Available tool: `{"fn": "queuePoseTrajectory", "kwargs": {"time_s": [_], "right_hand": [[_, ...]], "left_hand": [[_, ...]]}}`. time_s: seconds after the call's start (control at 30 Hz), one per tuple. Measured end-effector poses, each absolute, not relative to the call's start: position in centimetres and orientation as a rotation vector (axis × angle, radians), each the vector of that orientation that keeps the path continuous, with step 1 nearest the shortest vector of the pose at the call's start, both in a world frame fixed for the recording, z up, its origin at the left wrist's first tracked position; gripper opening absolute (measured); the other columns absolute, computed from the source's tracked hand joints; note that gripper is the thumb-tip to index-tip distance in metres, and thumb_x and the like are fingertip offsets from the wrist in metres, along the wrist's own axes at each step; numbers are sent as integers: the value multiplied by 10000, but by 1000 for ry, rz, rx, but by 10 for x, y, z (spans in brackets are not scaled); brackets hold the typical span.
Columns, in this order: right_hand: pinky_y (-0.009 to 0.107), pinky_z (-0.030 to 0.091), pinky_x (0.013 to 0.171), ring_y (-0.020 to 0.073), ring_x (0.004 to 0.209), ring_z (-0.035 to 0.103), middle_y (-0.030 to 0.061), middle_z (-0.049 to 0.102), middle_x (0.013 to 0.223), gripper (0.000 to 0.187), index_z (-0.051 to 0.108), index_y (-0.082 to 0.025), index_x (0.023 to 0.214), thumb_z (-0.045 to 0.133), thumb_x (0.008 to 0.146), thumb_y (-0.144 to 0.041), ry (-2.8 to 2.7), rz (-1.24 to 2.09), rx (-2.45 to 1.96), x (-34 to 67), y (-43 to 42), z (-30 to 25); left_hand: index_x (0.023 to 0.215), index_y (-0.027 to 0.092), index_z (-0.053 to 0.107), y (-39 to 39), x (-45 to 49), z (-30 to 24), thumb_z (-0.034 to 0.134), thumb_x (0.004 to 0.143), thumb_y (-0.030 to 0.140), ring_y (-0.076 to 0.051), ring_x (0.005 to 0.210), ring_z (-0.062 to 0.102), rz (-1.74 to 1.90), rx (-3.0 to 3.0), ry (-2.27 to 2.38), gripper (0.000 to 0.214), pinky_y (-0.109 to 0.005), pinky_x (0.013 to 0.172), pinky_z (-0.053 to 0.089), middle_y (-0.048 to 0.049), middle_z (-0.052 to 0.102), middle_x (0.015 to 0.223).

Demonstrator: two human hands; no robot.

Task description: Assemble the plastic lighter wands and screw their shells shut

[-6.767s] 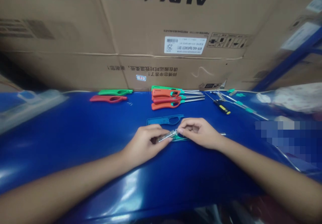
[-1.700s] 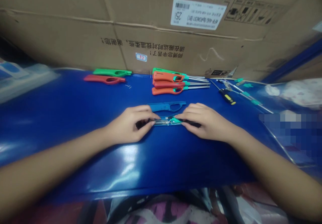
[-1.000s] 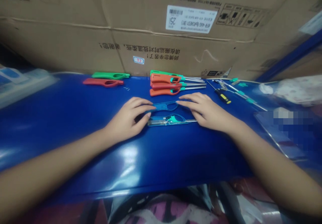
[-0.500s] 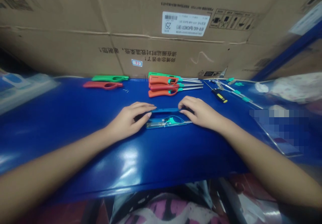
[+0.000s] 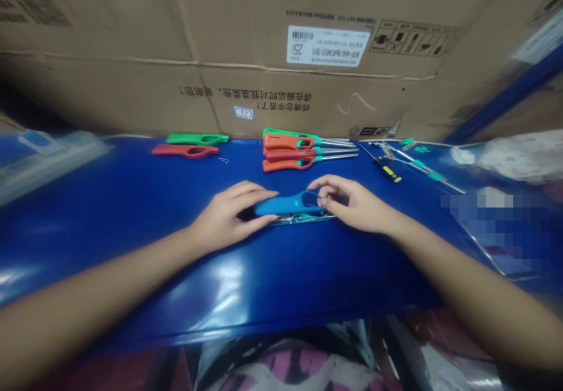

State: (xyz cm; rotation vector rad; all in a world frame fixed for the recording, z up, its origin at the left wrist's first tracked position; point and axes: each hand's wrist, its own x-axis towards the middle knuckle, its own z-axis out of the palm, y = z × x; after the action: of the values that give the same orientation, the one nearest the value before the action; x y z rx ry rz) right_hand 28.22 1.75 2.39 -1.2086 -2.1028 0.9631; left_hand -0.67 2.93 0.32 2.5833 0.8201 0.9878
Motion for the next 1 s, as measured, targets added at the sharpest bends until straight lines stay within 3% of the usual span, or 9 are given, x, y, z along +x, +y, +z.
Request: {"fn": "queuePoseTrajectory", "kwargs": {"time_s": [0.1,0.23,0.67,0.87,1.0], "right_hand": [[278,470,681,146,736,577,4,638,832,372,610,-212,1244,649,889,-315,-2323,754,-1166,285,16,26],[311,479,752,178,813,597,32,664,884,358,662,-218,1182,724,863,-369,-2463,586,-1049,286,18,26],[387,479,894,228,996,595,76,642,1054,314,652,-212,1153,708,879,-354,-2541,535,-1035,286,18,22],[416,471,959,239,1079,589,92,635,1146,368,637,-216,1248,674,913,-362,-2567,548,-1007,285,17,21],[385,495,927,224,1032,606,88,632,1115,355,664,-202,1219,704,891,-330,-2492,646,-1017,284,17,17]], "left_hand": [[1193,187,693,30,-6,3,691,906,337,-207,977,676,924,2585,738,324,-351,902,557,-96,737,1067],[1150,197,711,31,-5,4,698,898,329,-202,963,661,835,2589,727,285,-355,894,535,-80,733,1059],[1141,194,715,30,-6,5,684,888,320,-211,930,643,753,2621,742,285,-370,874,509,-79,724,1035],[1144,185,719,30,-7,3,692,886,326,-208,936,638,740,2648,740,296,-369,874,503,-75,716,1041],[1142,190,730,30,-8,6,686,896,334,-212,935,650,686,2725,757,289,-364,857,508,-73,720,1044]]}}
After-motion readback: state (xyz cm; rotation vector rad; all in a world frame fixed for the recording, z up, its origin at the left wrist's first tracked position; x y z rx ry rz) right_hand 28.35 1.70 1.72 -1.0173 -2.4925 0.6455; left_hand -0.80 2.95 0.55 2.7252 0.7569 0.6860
